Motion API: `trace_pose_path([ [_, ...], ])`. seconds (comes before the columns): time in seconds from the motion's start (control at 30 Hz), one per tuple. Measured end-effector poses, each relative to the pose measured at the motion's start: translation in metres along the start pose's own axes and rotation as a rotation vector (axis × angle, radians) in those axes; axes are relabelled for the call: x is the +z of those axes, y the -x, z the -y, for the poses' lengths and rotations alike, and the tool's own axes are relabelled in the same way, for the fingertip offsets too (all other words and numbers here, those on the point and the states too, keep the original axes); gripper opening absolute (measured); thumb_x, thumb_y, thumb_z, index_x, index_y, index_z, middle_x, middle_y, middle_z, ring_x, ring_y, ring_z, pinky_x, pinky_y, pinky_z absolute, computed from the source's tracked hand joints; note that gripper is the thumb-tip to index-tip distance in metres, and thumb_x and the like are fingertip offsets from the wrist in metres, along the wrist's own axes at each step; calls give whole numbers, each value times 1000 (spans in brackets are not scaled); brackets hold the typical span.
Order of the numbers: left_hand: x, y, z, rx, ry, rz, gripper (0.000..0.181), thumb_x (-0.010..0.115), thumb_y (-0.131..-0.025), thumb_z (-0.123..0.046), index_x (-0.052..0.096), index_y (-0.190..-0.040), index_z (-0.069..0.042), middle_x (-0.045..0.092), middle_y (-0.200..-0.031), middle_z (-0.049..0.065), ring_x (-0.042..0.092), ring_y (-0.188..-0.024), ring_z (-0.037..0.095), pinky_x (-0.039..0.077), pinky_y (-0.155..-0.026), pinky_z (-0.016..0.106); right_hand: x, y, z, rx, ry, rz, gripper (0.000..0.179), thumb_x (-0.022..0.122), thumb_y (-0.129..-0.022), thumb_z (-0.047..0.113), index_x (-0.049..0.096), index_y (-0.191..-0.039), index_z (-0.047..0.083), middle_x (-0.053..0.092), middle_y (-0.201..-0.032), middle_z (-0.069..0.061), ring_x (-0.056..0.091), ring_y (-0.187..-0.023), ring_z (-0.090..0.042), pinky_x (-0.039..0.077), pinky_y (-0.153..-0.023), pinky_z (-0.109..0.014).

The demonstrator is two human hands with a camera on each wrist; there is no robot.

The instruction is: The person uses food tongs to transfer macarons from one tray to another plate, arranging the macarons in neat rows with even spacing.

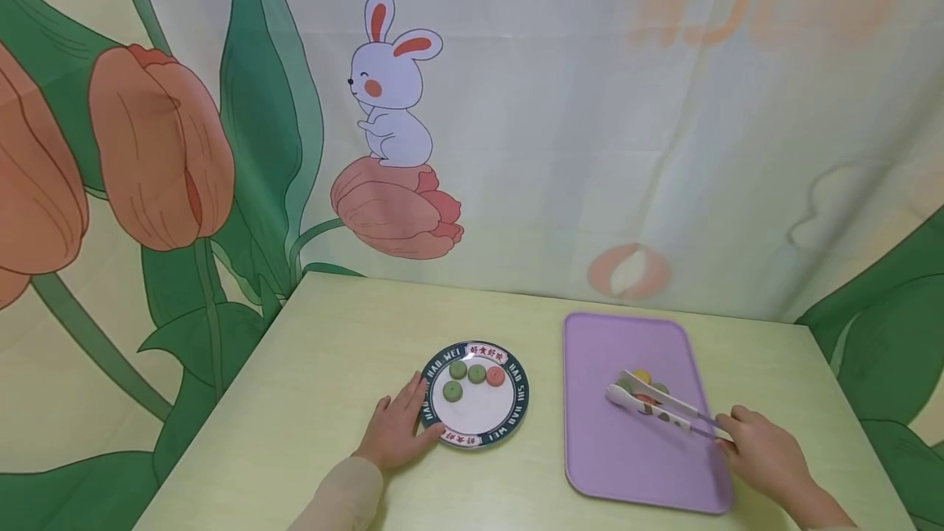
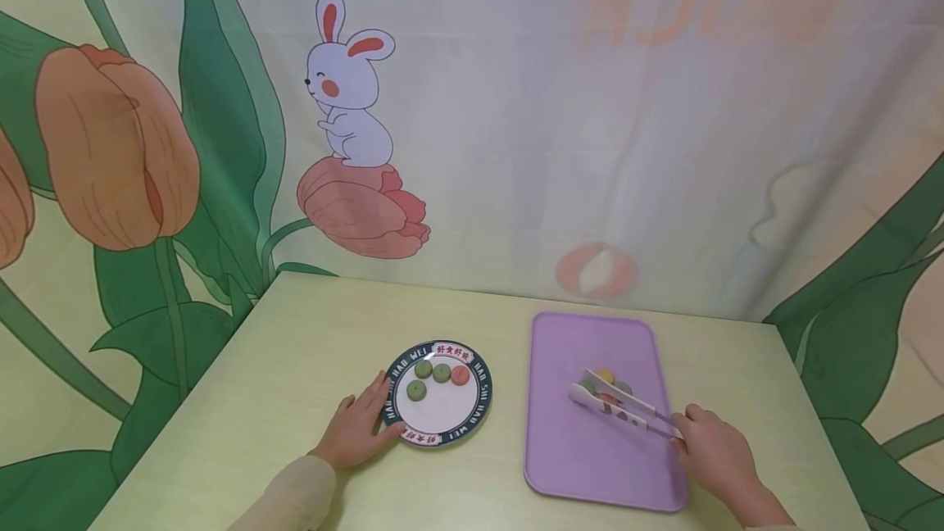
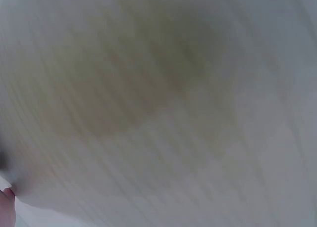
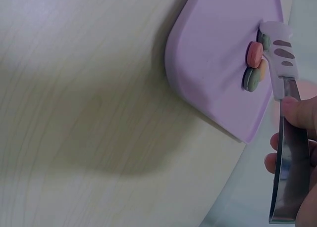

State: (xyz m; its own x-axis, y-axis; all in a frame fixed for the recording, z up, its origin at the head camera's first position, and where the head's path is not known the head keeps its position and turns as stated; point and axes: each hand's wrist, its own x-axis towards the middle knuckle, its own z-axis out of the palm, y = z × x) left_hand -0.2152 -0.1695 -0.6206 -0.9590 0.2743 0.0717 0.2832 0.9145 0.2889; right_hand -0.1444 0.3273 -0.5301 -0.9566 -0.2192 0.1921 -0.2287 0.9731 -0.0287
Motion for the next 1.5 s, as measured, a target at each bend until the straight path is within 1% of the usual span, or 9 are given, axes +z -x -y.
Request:
trace_pose_path([
  [0.13, 0, 0, 0, -2, 0, 1, 82, 41, -80, -64, 23, -141, -12, 17, -148, 3, 26, -133, 22, 21, -105, 51, 0, 0, 0, -7, 7, -12, 14, 70, -69, 14, 61, -79, 10, 40, -64, 4, 33, -54, -10, 26, -43, -22],
  [0.4, 0, -1, 0, 2, -2, -13, 82, 40, -80, -64, 24, -140, -12, 18, -148, 3, 27, -133, 21, 22, -105, 51, 1, 0, 0, 2, 3, -5, 13, 69, -70, 13, 61, -79, 10, 40, -64, 4, 32, -54, -10, 25, -43, -23],
  [0.57, 1, -1, 0, 4, -2, -17, 82, 41, -80, -64, 24, -140, -12, 18, -148, 3, 27, -133, 22, 22, -105, 50, 1, -1, 1, -4, 5, -14, 13, 69, -69, 13, 60, -78, 11, 39, -63, 4, 32, -54, -10, 25, -43, -22],
  [0.87, 1, 0, 0, 8, 1, -16, 83, 40, -80, -65, 24, -140, -11, 18, -148, 3, 27, -132, 22, 22, -104, 51, -5, -4, 4, -19, 11, -27, 14, 69, -69, 14, 61, -81, 11, 38, -64, 5, 31, -53, -9, 24, -43, -22],
  [1.2, 1, 0, 0, 12, 3, -20, 82, 40, -80, -65, 25, -140, -11, 18, -148, 4, 28, -132, 23, 22, -104, 51, -7, -5, 7, -28, 6, -35, 14, 70, -69, 13, 61, -79, 11, 38, -63, 5, 32, -54, -9, 25, -43, -22],
  [1.4, 1, 0, 0, 9, 3, -15, 83, 39, -80, -65, 25, -140, -11, 18, -148, 4, 27, -133, 22, 22, -104, 51, -8, -6, 10, -48, 4, -64, 16, 71, -67, 14, 62, -80, 10, 38, -64, 6, 32, -54, -8, 25, -43, -21],
  [1.5, -2, 1, -1, 2, 6, 2, 83, 39, -80, -66, 24, -141, -11, 17, -149, 3, 26, -133, 22, 21, -105, 51, -12, -7, 12, -53, 4, -63, 16, 71, -67, 14, 62, -79, 11, 37, -64, 6, 31, -54, -7, 25, -43, -21],
])
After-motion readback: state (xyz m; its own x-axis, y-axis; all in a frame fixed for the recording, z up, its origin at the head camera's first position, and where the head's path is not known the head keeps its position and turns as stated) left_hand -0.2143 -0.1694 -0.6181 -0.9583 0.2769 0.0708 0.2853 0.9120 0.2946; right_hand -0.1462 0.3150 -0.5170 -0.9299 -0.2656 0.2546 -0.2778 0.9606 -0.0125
